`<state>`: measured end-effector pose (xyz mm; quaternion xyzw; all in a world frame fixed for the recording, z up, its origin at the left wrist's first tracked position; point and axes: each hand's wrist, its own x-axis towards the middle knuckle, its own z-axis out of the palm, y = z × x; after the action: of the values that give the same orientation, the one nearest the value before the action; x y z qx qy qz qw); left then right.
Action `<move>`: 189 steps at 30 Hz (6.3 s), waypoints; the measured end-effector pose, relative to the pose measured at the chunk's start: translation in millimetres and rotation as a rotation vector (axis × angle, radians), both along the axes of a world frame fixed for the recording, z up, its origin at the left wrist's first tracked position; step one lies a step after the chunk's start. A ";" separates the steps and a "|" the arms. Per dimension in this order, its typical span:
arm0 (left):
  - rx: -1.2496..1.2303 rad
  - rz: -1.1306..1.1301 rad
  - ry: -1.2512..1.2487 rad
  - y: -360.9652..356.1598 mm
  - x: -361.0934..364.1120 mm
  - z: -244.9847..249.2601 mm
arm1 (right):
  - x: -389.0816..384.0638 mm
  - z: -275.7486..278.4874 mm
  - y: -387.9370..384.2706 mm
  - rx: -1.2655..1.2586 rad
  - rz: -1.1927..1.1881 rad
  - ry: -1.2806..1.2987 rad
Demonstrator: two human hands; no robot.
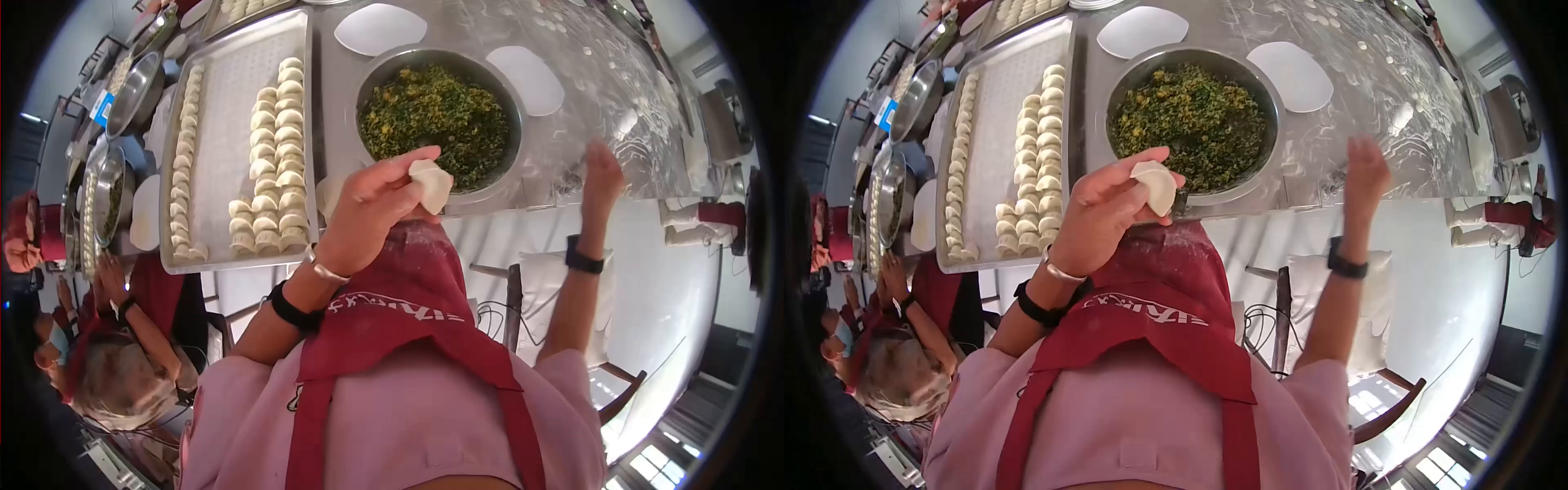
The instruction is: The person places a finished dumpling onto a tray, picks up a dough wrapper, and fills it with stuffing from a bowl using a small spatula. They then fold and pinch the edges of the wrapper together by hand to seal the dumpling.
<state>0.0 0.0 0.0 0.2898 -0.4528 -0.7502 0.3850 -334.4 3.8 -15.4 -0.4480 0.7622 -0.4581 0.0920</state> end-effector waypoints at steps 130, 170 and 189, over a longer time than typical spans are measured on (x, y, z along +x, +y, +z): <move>-0.687 0.305 -1.475 -68.5 260.4 -104.4 | 196.0 6.9 36.1 -0.215 0.453 -0.370; -0.930 0.478 -1.435 -57.7 238.2 -87.1 | 188.7 6.6 49.8 -0.231 0.422 -0.322; -1.161 -0.047 -1.583 -44.1 69.6 -93.7 | 176.7 -16.3 61.7 -0.107 0.509 0.109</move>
<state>69.6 -44.1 -93.7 0.4655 -0.8842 -0.0074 0.0376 -157.7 65.5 -31.7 -0.6536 0.6035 -0.4351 0.1392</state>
